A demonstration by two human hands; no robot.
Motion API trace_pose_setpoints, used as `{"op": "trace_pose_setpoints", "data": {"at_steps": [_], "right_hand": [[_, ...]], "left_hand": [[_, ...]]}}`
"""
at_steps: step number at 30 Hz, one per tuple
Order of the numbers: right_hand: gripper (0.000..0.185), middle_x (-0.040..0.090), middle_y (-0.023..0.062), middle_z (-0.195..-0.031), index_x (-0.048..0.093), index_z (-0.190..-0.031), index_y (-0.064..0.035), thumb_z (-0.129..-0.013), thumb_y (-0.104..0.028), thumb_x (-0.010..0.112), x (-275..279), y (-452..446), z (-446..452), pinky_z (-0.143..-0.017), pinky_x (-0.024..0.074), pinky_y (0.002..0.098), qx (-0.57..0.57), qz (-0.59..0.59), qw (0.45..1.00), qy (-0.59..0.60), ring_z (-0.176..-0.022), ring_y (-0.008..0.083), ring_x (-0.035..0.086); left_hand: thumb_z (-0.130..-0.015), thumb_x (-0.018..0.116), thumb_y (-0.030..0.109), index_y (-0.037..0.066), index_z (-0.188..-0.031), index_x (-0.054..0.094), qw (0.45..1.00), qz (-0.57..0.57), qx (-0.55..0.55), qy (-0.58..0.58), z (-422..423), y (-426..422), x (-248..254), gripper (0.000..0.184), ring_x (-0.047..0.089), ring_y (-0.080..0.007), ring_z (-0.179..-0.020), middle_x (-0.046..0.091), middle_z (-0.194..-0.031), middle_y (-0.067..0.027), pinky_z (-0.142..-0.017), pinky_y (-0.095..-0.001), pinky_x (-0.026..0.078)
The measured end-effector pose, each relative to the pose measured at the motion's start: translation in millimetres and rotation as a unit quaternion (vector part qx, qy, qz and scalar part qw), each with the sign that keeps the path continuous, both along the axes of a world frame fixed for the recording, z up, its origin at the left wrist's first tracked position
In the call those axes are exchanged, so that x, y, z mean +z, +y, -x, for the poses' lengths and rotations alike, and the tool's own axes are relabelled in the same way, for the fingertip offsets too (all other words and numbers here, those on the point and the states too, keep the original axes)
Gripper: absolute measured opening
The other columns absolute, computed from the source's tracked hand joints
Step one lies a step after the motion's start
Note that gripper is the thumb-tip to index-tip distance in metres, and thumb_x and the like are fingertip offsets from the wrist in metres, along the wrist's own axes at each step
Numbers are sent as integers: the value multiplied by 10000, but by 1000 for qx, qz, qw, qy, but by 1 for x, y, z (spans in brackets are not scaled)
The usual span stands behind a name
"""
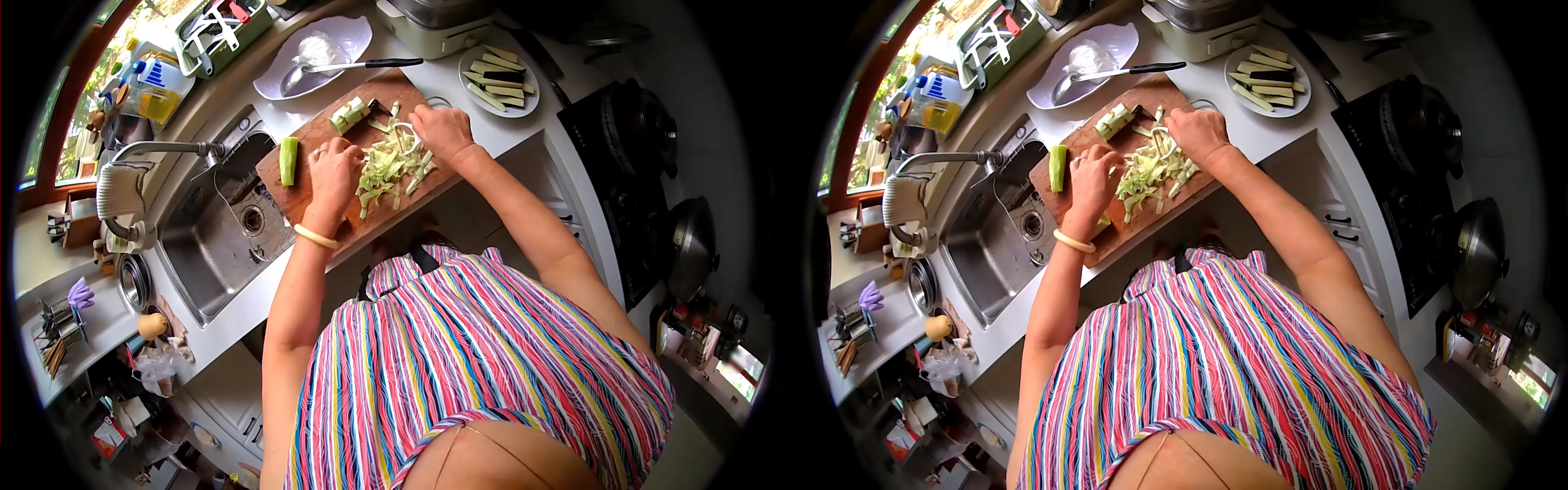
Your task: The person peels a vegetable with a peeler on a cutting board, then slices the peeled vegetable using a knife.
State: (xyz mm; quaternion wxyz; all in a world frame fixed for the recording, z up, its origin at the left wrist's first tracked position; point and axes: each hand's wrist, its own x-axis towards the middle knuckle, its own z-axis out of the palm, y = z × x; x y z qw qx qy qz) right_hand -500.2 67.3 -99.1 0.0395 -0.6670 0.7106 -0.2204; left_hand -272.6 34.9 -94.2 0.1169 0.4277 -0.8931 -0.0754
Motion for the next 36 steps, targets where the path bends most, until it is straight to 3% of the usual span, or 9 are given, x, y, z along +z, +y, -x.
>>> {"op": "trace_pose_setpoints", "data": {"at_steps": [2, 8, 15, 20, 21, 24, 27, 31, 36], "right_hand": [[317, 607, 141, -622, 584, -714, -84, -869, -350, 507, 2, 0, 0, -607, 464, 449, -8, -25, 998, -52, -627, 338, 609], [379, 611, 139, -662, 593, -741, -105, -882, -438, 480, -19, 7, -37, -601, 460, 461, 112, -85, 982, -128, -668, 348, 605], [305, 626, 122, -714, 581, -868, -138, -886, -426, 480, -24, 5, -96, -625, 458, 455, 203, -155, 951, -172, -705, 346, 609], [272, 637, 122, -728, 602, -908, -146, -873, -396, 503, -32, 10, -117, -625, 460, 446, 292, -137, 937, -136, -710, 331, 617], [246, 638, 118, -726, 597, -888, -136, -865, -367, 515, -31, 10, -122, -616, 460, 438, 288, -117, 941, -132, -703, 319, 619], [231, 637, 100, -715, 593, -844, -128, -852, -350, 531, -30, 9, -131, -598, 457, 426, 255, -66, 956, -127, -690, 297, 622], [212, 630, 72, -675, 577, -774, -137, -838, -336, 545, -28, 9, -147, -575, 455, 405, 207, -16, 970, -126, -648, 273, 624], [176, 598, 33, -589, 542, -702, -181, -818, -313, 558, -39, 10, -178, -526, 453, 378, 318, 112, 940, -52, -551, 216, 611], [181, 589, 19, -566, 531, -685, -192, -812, -320, 547, -46, -19, -125, -497, 430, 343, 219, 72, 973, 26, -537, 198, 605]], "left_hand": [[-718, 716, 173, 128, -1132, 594, 994, -67, -13, 89, -32, 2, 5, 434, 526, -290, -1050, 525, -1150, -122, -898, -387, 412], [-687, 763, 290, 53, -1206, 528, 960, -247, 117, 63, -162, 55, -19, 616, 512, -319, -1067, 530, -1134, -158, -920, -389, 412], [-653, 765, 147, 22, -1102, 463, 957, -235, 153, 69, -132, 80, -17, 555, 560, -353, -924, 563, -1010, -179, -776, -403, 457], [-712, 750, 119, 35, -1185, 400, 886, -336, 204, 245, -130, 93, -30, 595, 607, -304, -830, 590, -976, -173, -696, -357, 492], [-755, 721, 93, 25, -1211, 418, 876, -329, 207, 287, -130, 96, -34, 552, 602, -216, -882, 601, -981, -144, -725, -316, 490], [-766, 700, 71, 1, -1214, 445, 772, -462, 256, 354, -137, 96, -41, 520, 605, -172, -884, 617, -987, -119, -749, -301, 493], [-787, 682, 78, -17, -1189, 477, 779, -404, 230, 420, -131, 98, -41, 461, 609, -139, -849, 628, -971, -94, -758, -276, 492], [-783, 687, 75, -11, -1209, 474, 830, -377, 193, 364, -130, 85, -44, 484, 605, -119, -842, 634, -938, -87, -754, -260, 489], [-766, 698, 58, -1, -1211, 480, 804, -429, 235, 339, -130, 89, -31, 499, 602, -118, -836, 638, -945, -89, -733, -268, 494]]}}
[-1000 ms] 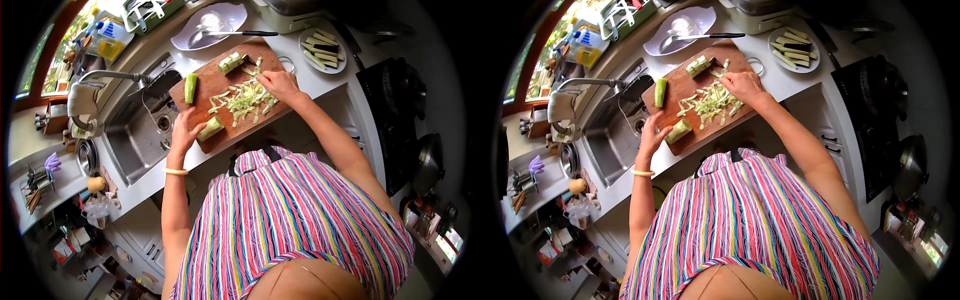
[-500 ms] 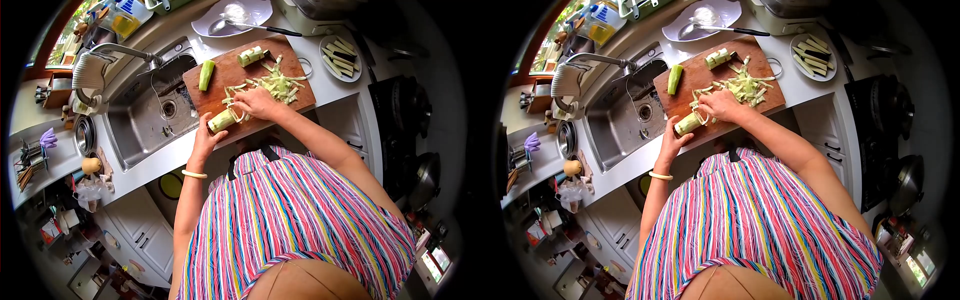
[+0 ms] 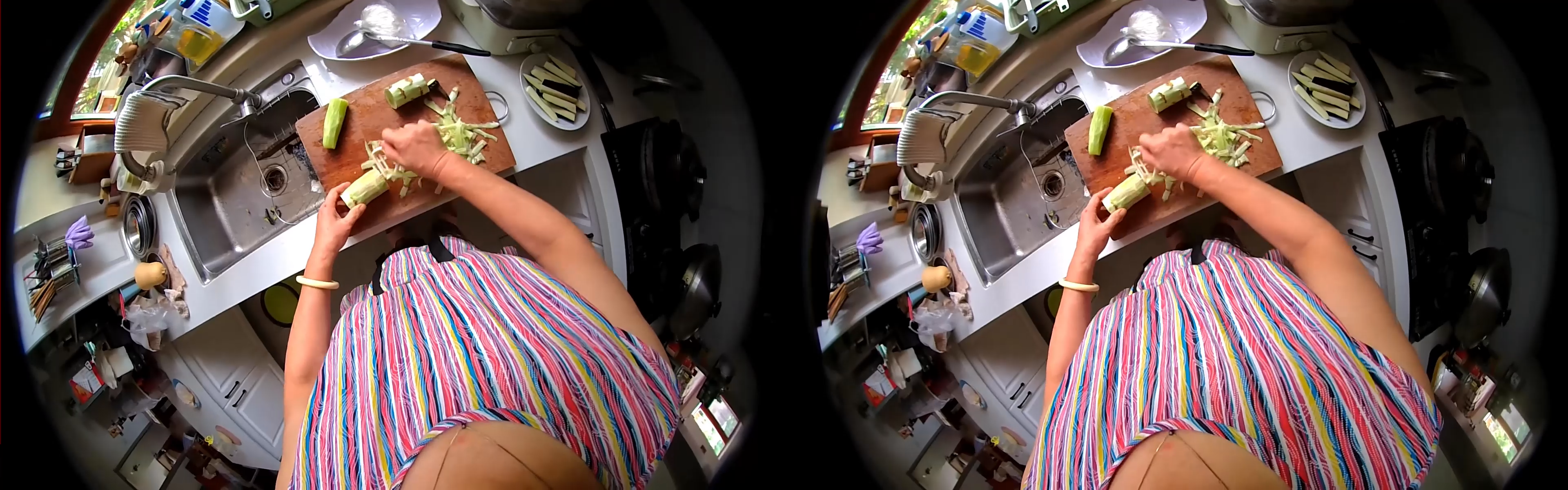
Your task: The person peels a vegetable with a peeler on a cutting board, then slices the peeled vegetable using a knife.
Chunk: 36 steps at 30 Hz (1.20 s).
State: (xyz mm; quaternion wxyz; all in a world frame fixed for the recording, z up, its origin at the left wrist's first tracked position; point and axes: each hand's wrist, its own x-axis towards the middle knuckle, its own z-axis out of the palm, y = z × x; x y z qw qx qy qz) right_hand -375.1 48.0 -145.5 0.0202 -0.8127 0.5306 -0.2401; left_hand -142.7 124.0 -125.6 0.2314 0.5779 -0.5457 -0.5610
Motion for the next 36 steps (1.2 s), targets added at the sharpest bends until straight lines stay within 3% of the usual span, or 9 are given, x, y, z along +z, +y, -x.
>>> {"op": "trace_pose_setpoints", "data": {"at_steps": [2, 5, 9, 10, 14, 18, 22, 31, 36], "right_hand": [[191, 573, 18, -541, 522, -668, -187, -806, -314, 558, 9, 0, -3, -497, 431, 347, -15, 4, 1000, -23, -524, 207, 597], [211, 554, 10, -522, 513, -642, -173, -808, -297, 556, 11, 19, -38, -484, 425, 338, 111, 39, 989, -85, -507, 202, 588], [197, 546, 10, -515, 504, -658, -175, -807, -290, 562, -13, 0, 24, -428, 407, 311, -4, 20, 999, 36, -475, 175, 573], [185, 537, 7, -506, 504, -672, -178, -816, -284, 552, -10, 0, 34, -430, 411, 320, 6, 42, 998, -48, -456, 168, 560], [154, 537, 38, -520, 519, -677, -158, -801, -240, 556, 8, 18, -25, -472, 428, 348, 44, 32, 993, -108, -487, 213, 570], [172, 551, 52, -550, 508, -687, -135, -804, -249, 561, -6, 14, -11, -497, 446, 373, 49, 19, 985, -163, -525, 244, 588], [154, 559, 52, -566, 519, -706, -132, -808, -236, 569, -9, 9, -3, -496, 457, 367, 27, 1, 996, -86, -541, 243, 589], [175, 583, 55, -587, 521, -684, -135, -811, -249, 557, -9, 5, -8, -520, 468, 373, 68, 0, 991, -119, -566, 254, 600], [178, 556, 59, -535, 508, -661, -141, -802, -241, 551, -21, 0, 3, -463, 451, 368, 56, 12, 996, -62, -512, 256, 585]], "left_hand": [[-759, 704, 51, 3, -1215, 480, 998, 1, 18, 56, 2, -5, -3, 511, 594, -116, -801, 634, -918, -81, -717, -267, 491], [-738, 708, 35, 4, -1208, 493, 1000, 25, -18, 5, 0, -9, -2, 518, 592, -129, -758, 632, -874, -87, -689, -271, 491], [-734, 715, 76, -2, -1198, 503, 998, 36, -13, -45, -11, -9, 4, 516, 599, -140, -760, 637, -874, -100, -670, -275, 491], [-739, 712, 77, -2, -1197, 504, 997, 46, -23, -52, -10, -9, 12, 508, 601, -140, -763, 639, -878, -101, -668, -276, 491], [-777, 695, 106, -23, -1200, 489, 999, -24, -23, -25, -1, -19, 12, 488, 608, -133, -732, 647, -862, -91, -657, -267, 490], [-785, 698, 134, -19, -1186, 501, 1000, -25, -15, 6, 3, -19, 9, 472, 600, -111, -680, 648, -816, -79, -622, -241, 480], [-773, 711, 146, -25, -1170, 508, 999, -11, -31, -26, 8, -28, 6, 478, 595, -112, -646, 646, -782, -78, -600, -249, 477], [-793, 682, 142, -16, -1152, 497, 997, -9, -59, -57, 3, -28, -2, 433, 607, -124, -691, 640, -811, -88, -625, -279, 503], [-827, 667, 170, 13, -1105, 513, 999, -31, -25, 2, 8, -30, 2, 355, 547, -87, -647, 604, -786, -35, -563, -228, 467]]}}
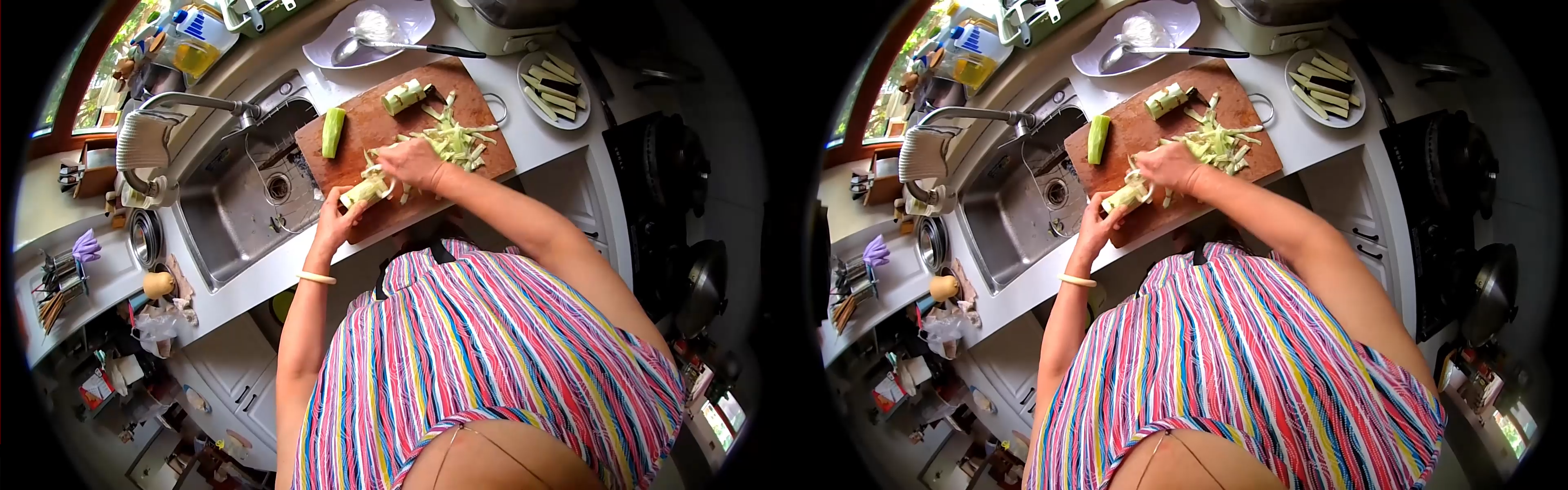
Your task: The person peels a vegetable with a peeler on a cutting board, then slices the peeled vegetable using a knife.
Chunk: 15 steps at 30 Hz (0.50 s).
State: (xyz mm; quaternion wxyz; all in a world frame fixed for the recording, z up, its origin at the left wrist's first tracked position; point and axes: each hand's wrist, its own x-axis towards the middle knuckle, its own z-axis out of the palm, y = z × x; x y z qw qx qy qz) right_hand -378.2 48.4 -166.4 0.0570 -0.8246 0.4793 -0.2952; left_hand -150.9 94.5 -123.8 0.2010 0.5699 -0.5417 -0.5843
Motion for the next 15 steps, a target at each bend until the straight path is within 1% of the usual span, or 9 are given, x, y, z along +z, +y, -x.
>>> {"op": "trace_pose_setpoints", "data": {"at_steps": [1, 2, 4, 6, 7, 9, 12, 13, 15], "right_hand": [[178, 548, 57, -522, 506, -661, -143, -805, -240, 547, -8, -1, 16, -448, 448, 367, -16, 4, 999, 31, -498, 251, 582], [175, 534, 52, -500, 507, -670, -154, -818, -243, 533, -10, -6, 37, -410, 435, 354, -50, -64, 993, 84, -470, 235, 576], [186, 536, 52, -502, 505, -675, -156, -833, -253, 519, 11, -10, 52, -408, 433, 333, -51, -2, 999, 19, -475, 227, 579], [197, 538, 56, -509, 507, -676, -154, -834, -272, 524, 25, -8, 28, -425, 442, 352, -40, 5, 999, -4, -482, 231, 582], [208, 543, 64, -519, 507, -672, -148, -833, -278, 526, 27, -4, 16, -452, 449, 380, -30, 0, 998, -46, -491, 248, 581], [220, 557, 84, -540, 507, -659, -135, -825, -278, 529, 28, 2, 7, -487, 454, 402, -56, -44, 995, -72, -513, 278, 581], [230, 562, 96, -550, 520, -648, -127, -820, -280, 533, 36, 7, -2, -496, 456, 411, -67, -58, 991, -98, -527, 293, 582], [233, 563, 99, -553, 525, -645, -125, -818, -280, 535, 37, 9, -3, -497, 456, 413, -62, -55, 991, -105, -531, 296, 583], [228, 564, 97, -557, 526, -648, -122, -818, -274, 534, 25, 9, 2, -495, 457, 417, -62, -55, 993, -84, -533, 298, 583]], "left_hand": [[-828, 668, 172, 15, -1094, 516, 1000, 5, 10, -1, -3, 6, 6, 344, 539, -82, -637, 600, -784, -32, -553, -222, 459], [-830, 666, 166, 18, -1060, 522, 998, 18, 41, 37, -13, 9, 10, 309, 530, -73, -631, 598, -783, -29, -543, -216, 443], [-830, 666, 165, 18, -1049, 518, 996, 4, 72, 60, -20, 8, 12, 303, 532, -73, -636, 591, -784, -25, -556, -211, 439], [-830, 672, 174, 22, -1046, 488, 994, -27, 61, 85, -9, 6, 16, 322, 537, -76, -659, 577, -797, -29, -562, -212, 431], [-830, 673, 178, 23, -1045, 483, 993, -39, 69, 92, 0, 4, 17, 326, 532, -77, -655, 576, -797, -30, -558, -214, 429], [-831, 675, 194, 21, -1041, 478, 986, -55, 86, 129, 6, 2, 13, 336, 527, -80, -652, 576, -805, -33, -552, -215, 426], [-832, 673, 196, 19, -1044, 473, 996, -36, 60, 59, 5, 5, 4, 342, 529, -80, -655, 577, -818, -37, -553, -213, 426], [-835, 667, 200, 13, -1089, 463, 999, -15, 43, 18, 5, 6, -1, 375, 530, -82, -657, 579, -832, -43, -552, -214, 426], [-849, 651, 189, 24, -1115, 462, 997, -29, 64, 24, 5, 12, -7, 365, 516, -81, -662, 571, -849, -31, -563, -207, 412]]}}
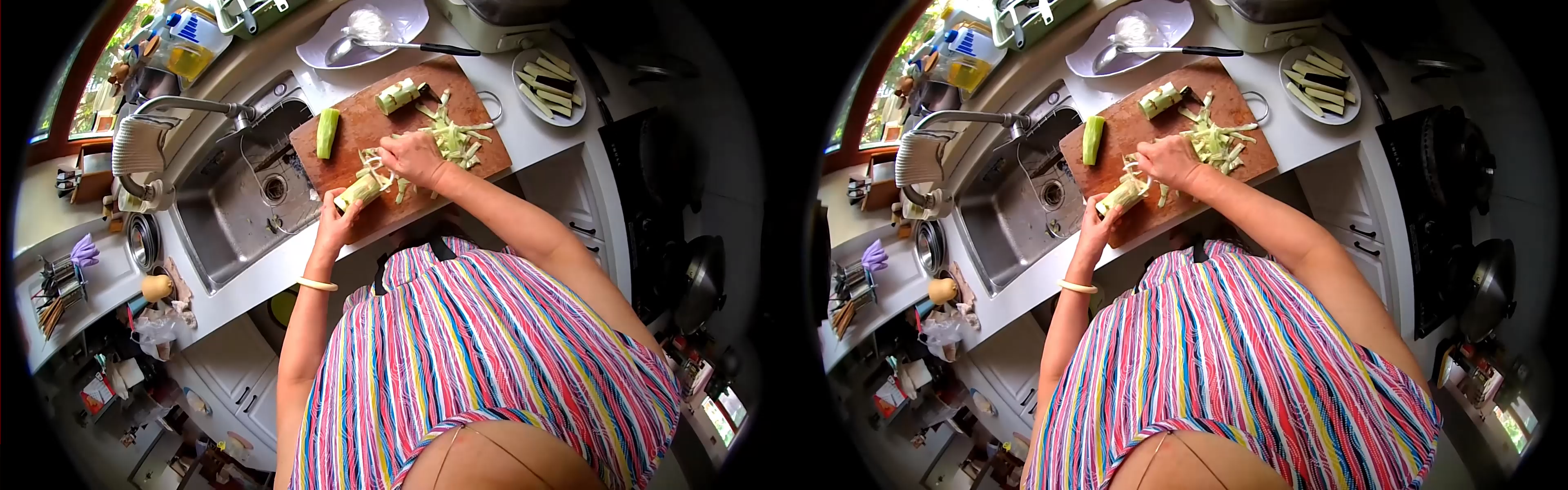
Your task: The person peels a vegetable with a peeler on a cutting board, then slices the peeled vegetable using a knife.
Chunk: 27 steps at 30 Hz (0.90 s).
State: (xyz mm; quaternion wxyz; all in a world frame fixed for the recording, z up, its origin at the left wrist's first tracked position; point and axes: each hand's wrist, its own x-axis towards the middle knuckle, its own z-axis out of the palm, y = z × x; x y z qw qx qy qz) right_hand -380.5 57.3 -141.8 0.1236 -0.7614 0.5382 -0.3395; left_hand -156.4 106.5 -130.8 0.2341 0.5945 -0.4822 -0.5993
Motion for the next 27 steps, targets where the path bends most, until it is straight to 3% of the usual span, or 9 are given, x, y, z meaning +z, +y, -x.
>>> {"op": "trace_pose_setpoints", "data": {"at_steps": [2, 8, 12, 16, 19, 27], "right_hand": [[217, 570, 91, -567, 530, -648, -130, -812, -272, 541, -21, -3, 8, -491, 459, 410, 8, -1, 999, 32, -531, 292, 585], [210, 578, 59, -568, 518, -659, -150, -821, -281, 546, -13, 3, -37, -488, 473, 365, 106, 24, 993, 41, -520, 243, 600], [197, 585, 67, -576, 541, -668, -143, -815, -274, 557, -21, -9, -26, -487, 478, 358, 110, 42, 993, 23, -541, 252, 610], [181, 569, 77, -577, 526, -669, -124, -805, -239, 561, -16, 1, -21, -509, 470, 370, 120, 17, 992, 26, -555, 257, 599], [179, 564, 70, -570, 528, -673, -124, -801, -244, 561, -14, -1, -17, -511, 471, 365, 139, 28, 989, 37, -546, 253, 596], [198, 557, 53, -567, 524, -645, -153, -807, -267, 530, -11, 13, -5, -459, 457, 335, 169, 49, 984, 26, -514, 231, 582]], "left_hand": [[-878, 615, 221, 38, -1151, 460, 999, -24, 21, 26, -2, 5, 1, 364, 517, -83, -691, 566, -874, -33, -578, -203, 412], [-921, 541, 304, 52, -1111, 476, 981, -91, 126, 112, -9, 10, -15, 323, 499, -88, -671, 543, -850, -31, -566, -203, 419], [-917, 544, 275, 27, -1044, 488, 991, -42, 108, 72, -1, 9, -12, 284, 443, -74, -558, 522, -800, -37, -511, -212, 418], [-898, 575, 270, 21, -1043, 491, 995, -50, 71, 53, -5, 11, 0, 299, 425, -74, -540, 530, -776, -35, -519, -218, 414], [-893, 585, 264, 27, -1056, 491, 997, -57, 53, 6, -5, 19, 4, 303, 449, -75, -572, 543, -816, -39, -541, -232, 430], [-888, 590, 263, 44, -1098, 479, 994, -31, 84, 66, -8, 45, 29, 323, 534, -114, -777, 551, -899, -42, -631, -223, 467]]}}
